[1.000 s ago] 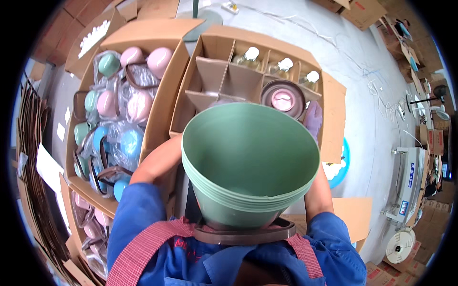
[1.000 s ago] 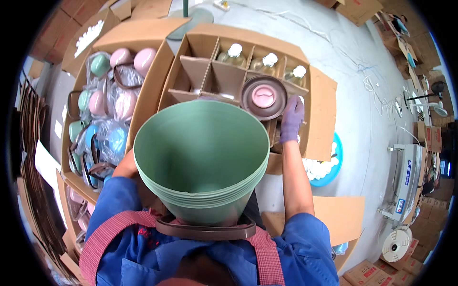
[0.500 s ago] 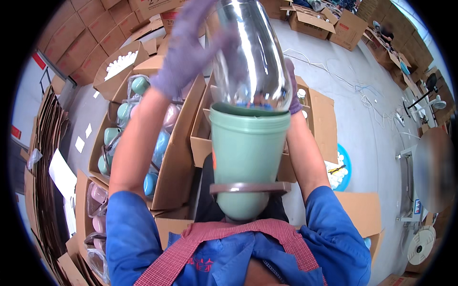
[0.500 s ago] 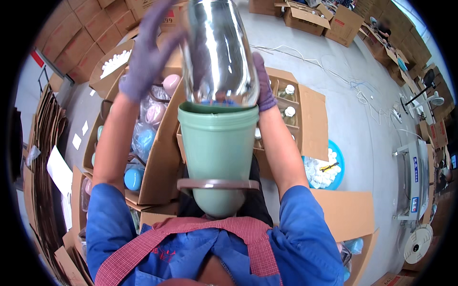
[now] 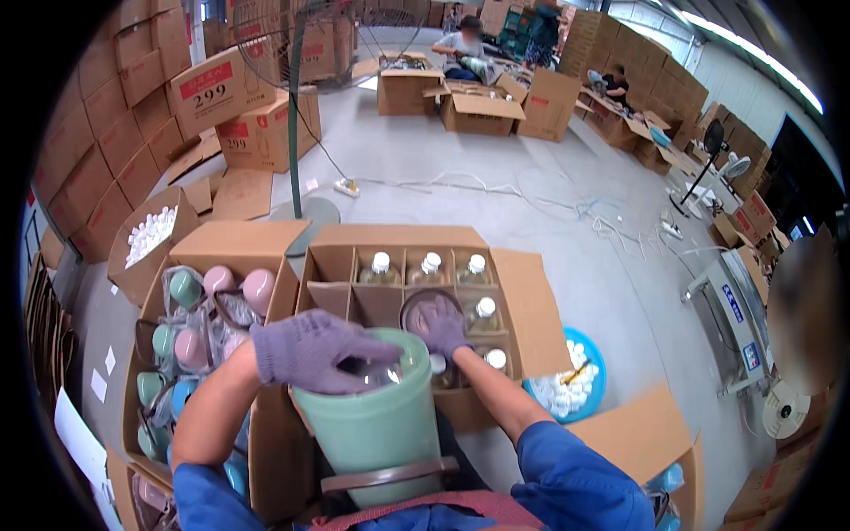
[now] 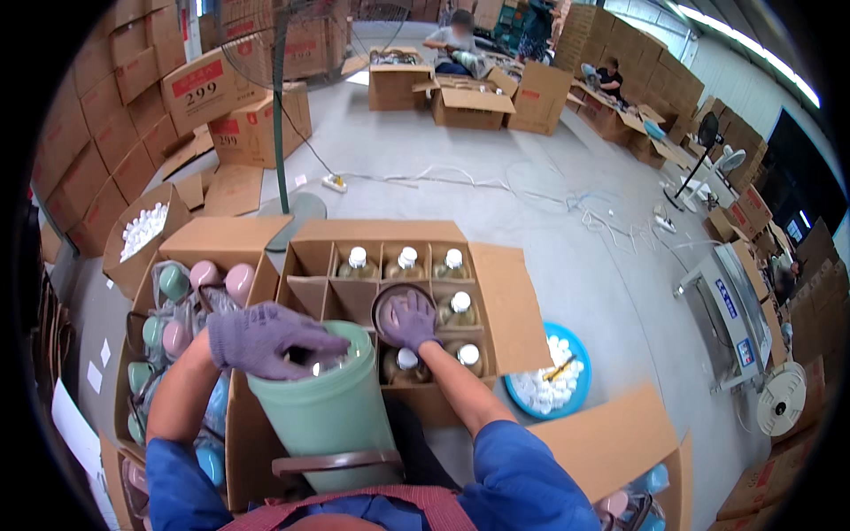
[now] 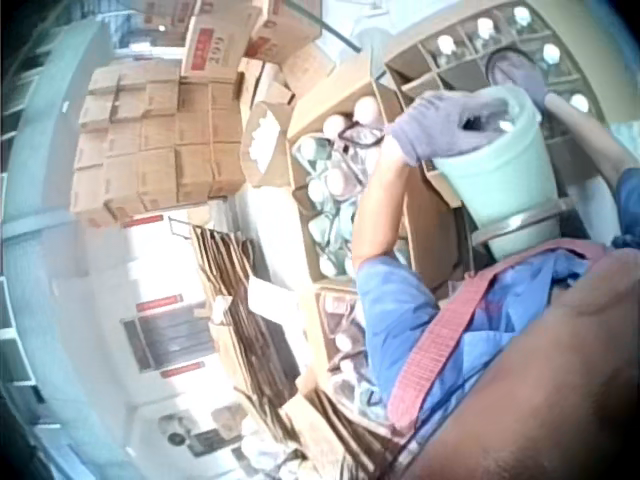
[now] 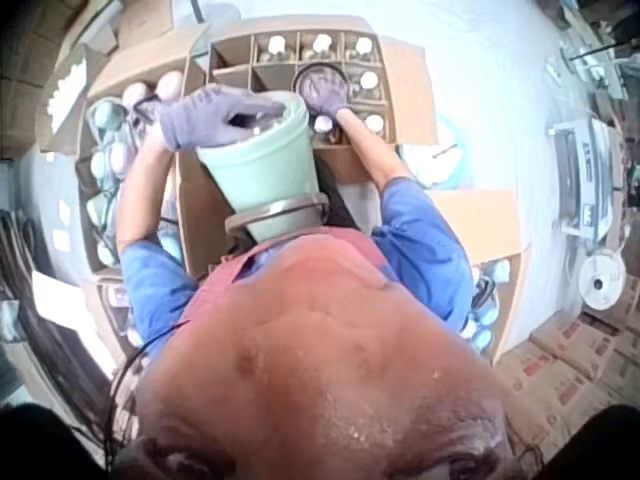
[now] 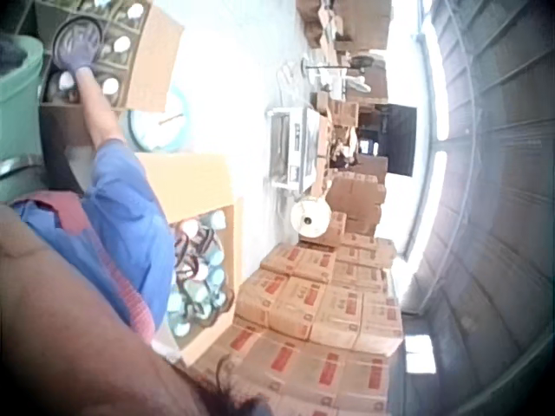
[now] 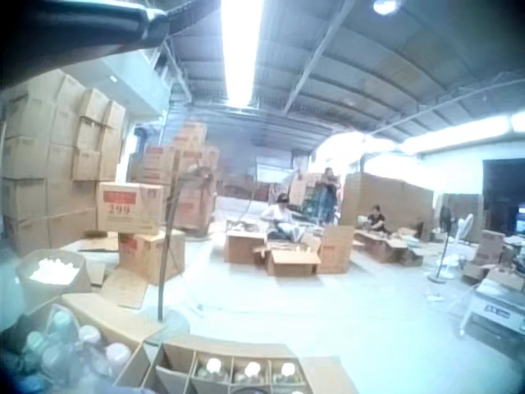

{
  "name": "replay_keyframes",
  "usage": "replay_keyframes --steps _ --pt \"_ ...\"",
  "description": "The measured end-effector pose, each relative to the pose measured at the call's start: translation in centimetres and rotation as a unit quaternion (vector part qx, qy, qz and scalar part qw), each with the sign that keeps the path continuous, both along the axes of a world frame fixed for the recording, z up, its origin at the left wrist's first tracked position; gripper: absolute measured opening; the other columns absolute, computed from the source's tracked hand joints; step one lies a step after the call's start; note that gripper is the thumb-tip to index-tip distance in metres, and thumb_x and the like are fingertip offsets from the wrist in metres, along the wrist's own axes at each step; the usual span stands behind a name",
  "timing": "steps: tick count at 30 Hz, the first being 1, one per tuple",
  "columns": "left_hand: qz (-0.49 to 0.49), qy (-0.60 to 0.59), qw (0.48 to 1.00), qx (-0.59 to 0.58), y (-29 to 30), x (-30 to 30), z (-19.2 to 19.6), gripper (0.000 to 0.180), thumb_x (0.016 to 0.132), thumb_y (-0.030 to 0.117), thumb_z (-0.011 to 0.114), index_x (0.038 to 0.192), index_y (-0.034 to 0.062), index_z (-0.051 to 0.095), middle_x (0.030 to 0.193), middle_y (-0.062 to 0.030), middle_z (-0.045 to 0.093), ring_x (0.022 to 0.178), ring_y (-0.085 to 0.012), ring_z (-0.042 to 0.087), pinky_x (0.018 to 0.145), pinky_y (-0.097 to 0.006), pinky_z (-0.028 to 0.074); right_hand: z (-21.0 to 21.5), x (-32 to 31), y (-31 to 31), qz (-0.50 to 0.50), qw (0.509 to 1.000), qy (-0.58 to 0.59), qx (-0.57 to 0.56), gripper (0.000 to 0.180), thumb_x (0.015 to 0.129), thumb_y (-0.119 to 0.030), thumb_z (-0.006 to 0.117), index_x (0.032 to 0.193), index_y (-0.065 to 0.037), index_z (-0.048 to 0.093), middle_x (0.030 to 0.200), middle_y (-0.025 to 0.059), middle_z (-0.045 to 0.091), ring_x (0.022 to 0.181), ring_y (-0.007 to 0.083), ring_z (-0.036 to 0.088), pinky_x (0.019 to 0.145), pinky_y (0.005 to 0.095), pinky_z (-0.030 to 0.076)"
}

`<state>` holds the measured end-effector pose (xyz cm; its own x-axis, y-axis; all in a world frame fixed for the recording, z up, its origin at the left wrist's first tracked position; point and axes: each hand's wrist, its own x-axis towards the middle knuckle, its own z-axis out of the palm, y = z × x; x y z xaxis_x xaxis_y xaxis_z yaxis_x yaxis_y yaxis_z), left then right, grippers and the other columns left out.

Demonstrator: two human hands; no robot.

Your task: The person places thermal carafes into plastic bags and then packs them into compartmentalized cardboard boxes.

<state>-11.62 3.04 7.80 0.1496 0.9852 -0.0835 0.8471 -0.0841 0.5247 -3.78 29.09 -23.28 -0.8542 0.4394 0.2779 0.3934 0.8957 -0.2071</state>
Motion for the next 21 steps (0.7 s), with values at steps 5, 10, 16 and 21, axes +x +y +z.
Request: replay_keyframes --steps 5,10,16,21 --pt "0.022 -0.342 0.933 0.113 0.1 -5.9 -3.6 0.055 0.088 0.026 0.061 0.137 0.0026 0.048 0.137 -0.0156 0.051 0.126 -0.0263 0.049 0.106 -0.037 0.037 2.4 -0.6 2.2 0.034 0.982 0.046 -0.182 0.061 0.079 -0.041 0.065 0.134 -0.02 0.049 0.125 0.0213 0.052 0.112 0.0444 0.053 0.102 0.0464 0.04" --pt "0.199 -0.303 0.883 0.297 7.4 -2.6 -6.0 0.049 0.086 0.016 0.057 0.133 0.0044 0.052 0.146 -0.0154 0.04 0.136 -0.0273 0.037 0.112 -0.041 0.029 7.4 -7.5 -0.3 0.271 0.496 0.292 -0.771 0.052 0.098 -0.027 0.049 0.143 -0.004 0.034 0.139 0.0123 0.047 0.124 0.0242 0.047 0.105 0.0316 0.037" --pt "0.293 0.249 0.883 0.27 0.2 -10.1 -3.2 0.051 0.078 0.02 0.069 0.127 0.0105 0.057 0.147 -0.0222 0.035 0.137 -0.0411 0.03 0.114 -0.049 0.021 22.5 -2.2 1.2 0.393 0.769 0.195 -0.465 0.05 0.095 -0.023 0.055 0.14 -0.008 0.037 0.138 0.0082 0.045 0.127 0.0198 0.043 0.108 0.0336 0.035" --pt "-0.052 0.419 0.811 0.406 0.6 -2.8 1.2 0.052 0.078 0.035 0.068 0.125 0.0152 0.059 0.142 -0.0117 0.045 0.132 -0.0348 0.041 0.111 -0.058 0.025 22.4 -1.7 -2.9 0.372 0.747 0.209 -0.509 0.049 0.095 -0.024 0.056 0.139 -0.007 0.039 0.136 0.009 0.047 0.122 0.0189 0.047 0.103 0.0328 0.041"
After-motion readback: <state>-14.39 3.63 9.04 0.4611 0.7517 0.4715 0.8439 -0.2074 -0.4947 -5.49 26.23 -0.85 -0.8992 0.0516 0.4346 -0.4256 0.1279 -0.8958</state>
